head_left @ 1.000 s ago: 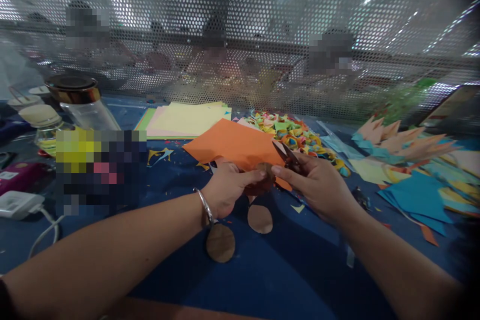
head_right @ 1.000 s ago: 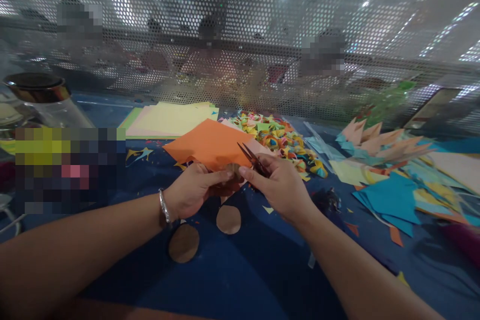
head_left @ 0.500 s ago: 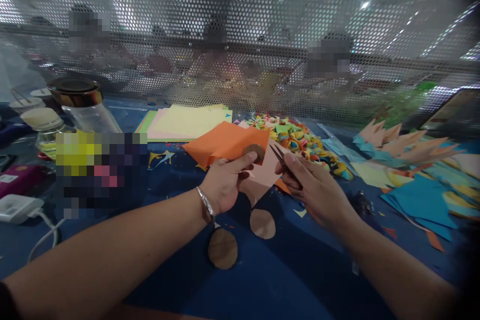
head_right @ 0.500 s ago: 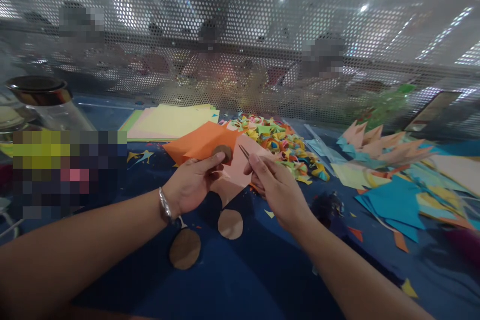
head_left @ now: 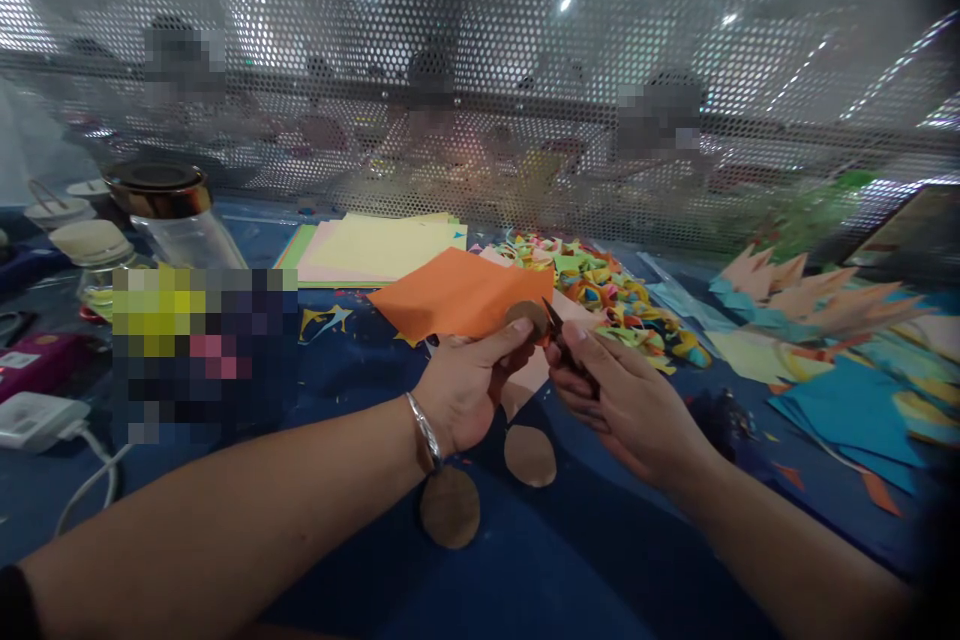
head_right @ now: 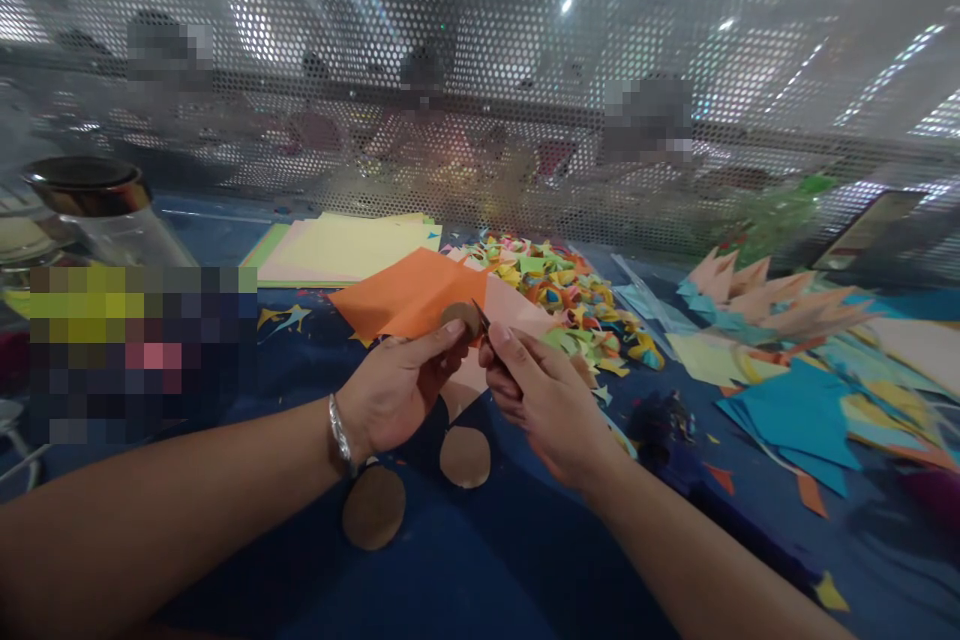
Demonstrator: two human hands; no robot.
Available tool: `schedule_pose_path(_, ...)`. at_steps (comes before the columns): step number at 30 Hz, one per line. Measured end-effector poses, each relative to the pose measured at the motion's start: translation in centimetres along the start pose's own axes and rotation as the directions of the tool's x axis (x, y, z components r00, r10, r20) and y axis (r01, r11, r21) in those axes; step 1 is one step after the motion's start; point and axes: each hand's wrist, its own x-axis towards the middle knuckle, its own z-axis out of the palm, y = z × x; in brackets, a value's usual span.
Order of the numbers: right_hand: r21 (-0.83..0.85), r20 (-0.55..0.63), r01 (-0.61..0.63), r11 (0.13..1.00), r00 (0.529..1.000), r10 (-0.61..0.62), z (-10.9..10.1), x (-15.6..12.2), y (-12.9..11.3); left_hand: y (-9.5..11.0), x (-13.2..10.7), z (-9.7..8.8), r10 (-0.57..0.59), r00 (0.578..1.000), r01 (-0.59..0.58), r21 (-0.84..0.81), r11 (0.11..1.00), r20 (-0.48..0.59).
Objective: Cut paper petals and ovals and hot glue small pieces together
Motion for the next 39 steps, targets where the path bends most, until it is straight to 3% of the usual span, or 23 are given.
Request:
schedule_pose_path(11, -0.023, -0.023, 0.01, 1.0, 1.0, -0.01, -0.1, 0.1, -0.1, -0.1, -0.1, 0.1, 0.005, 1.0, -0.005, 0.017, 1.0, 0.006)
schedule_pose_path(16, -0.062, -0.024, 0.027, 0.998, 0.999, -0.029, -0.2, 0.0, -0.2, 0.1, 0.0, -0.1, 0.065, 0.997, -0.071, 0.12, 0.99, 0.049)
schedule_pose_path(27, -0.16, -0.026, 0.056, 0.986, 0.998, -0.061, -0.8, 0.1, -0.3, 0.7, 1.0, -1.2, 0.231, 0.947, -0.303, 0.386, 0.871, 0.223)
schedule_pose_path(35, -0.217, -0.025, 0.069, 0.974, 0.997, -0.076, -1.3, 0.4, 0.0, 1.4, 1.0, -0.8, 0.263, 0.92, -0.372, 0.431, 0.822, 0.291)
schedule_pose_path(39, -0.217, -0.013, 0.067, 0.974, 0.997, -0.072, -1.2, 0.3, -0.1, 1.5, 0.8, -0.9, 0.225, 0.94, -0.327, 0.496, 0.804, 0.255)
